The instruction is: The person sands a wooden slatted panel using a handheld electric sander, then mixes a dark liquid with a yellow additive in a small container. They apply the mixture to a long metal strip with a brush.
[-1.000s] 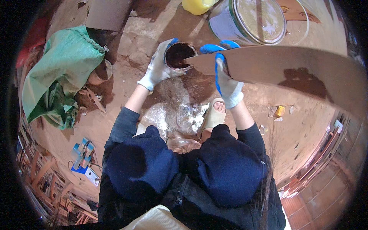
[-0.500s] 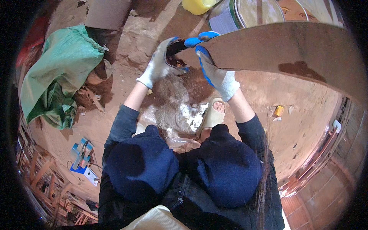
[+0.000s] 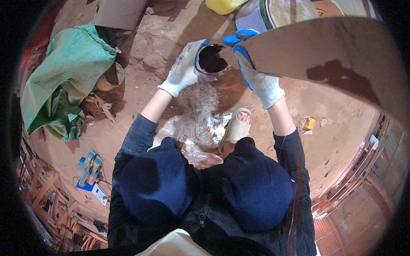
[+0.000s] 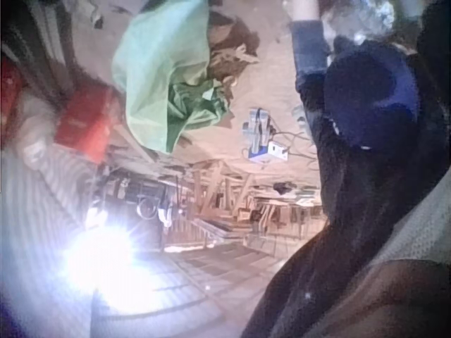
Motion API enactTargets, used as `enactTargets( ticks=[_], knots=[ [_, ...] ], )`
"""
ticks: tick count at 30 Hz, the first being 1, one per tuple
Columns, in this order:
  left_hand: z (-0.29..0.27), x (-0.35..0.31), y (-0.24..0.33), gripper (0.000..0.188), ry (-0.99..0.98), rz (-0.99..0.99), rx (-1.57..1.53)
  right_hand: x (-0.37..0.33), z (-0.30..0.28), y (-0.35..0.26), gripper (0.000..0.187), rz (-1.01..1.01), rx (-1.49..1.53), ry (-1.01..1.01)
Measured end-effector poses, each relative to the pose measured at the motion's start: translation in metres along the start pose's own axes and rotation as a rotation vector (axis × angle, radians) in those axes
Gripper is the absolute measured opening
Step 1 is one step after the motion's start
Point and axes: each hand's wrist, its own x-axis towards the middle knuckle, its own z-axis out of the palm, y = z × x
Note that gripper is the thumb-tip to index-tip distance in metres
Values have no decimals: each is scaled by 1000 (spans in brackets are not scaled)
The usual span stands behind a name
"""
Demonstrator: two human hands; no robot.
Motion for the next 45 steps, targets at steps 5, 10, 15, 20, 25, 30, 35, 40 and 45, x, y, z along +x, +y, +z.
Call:
enactTargets(
  ticks=[5, 10, 15, 20, 25, 30, 35, 40, 45],
  knots=[
    [6, -5, 7, 85, 46, -25, 59, -5, 0, -6, 30, 171, -110, 121],
    [8, -8, 0, 88, 130, 41, -54, -42, 6, 13, 39, 271, 455, 348],
    [8, -11, -4, 94, 122, 54, -34, -60, 19, 21, 44, 208, 561, 410],
    [10, -16, -23, 94, 128, 171, -5, -39, 19, 18, 26, 92, 507, 466],
    [12, -13, -16, 93, 110, 142, -78, -36, 21, 24, 30, -91, 236, 291],
    [8, -10, -21, 94, 86, 147, -108, -44, 18, 11, 33, -25, 287, 217],
    [5, -10, -34, 95, 53, 274, -94, -34, 15, 14, 29, -24, 239, 290],
    [11, -11, -28, 96, 62, 191, -287, -38, 32, 23, 31, -11, 294, 354],
    [4, -9, -23, 95, -5, 165, -183, -36, 26, 23, 30, 57, 324, 230]
  ],
)
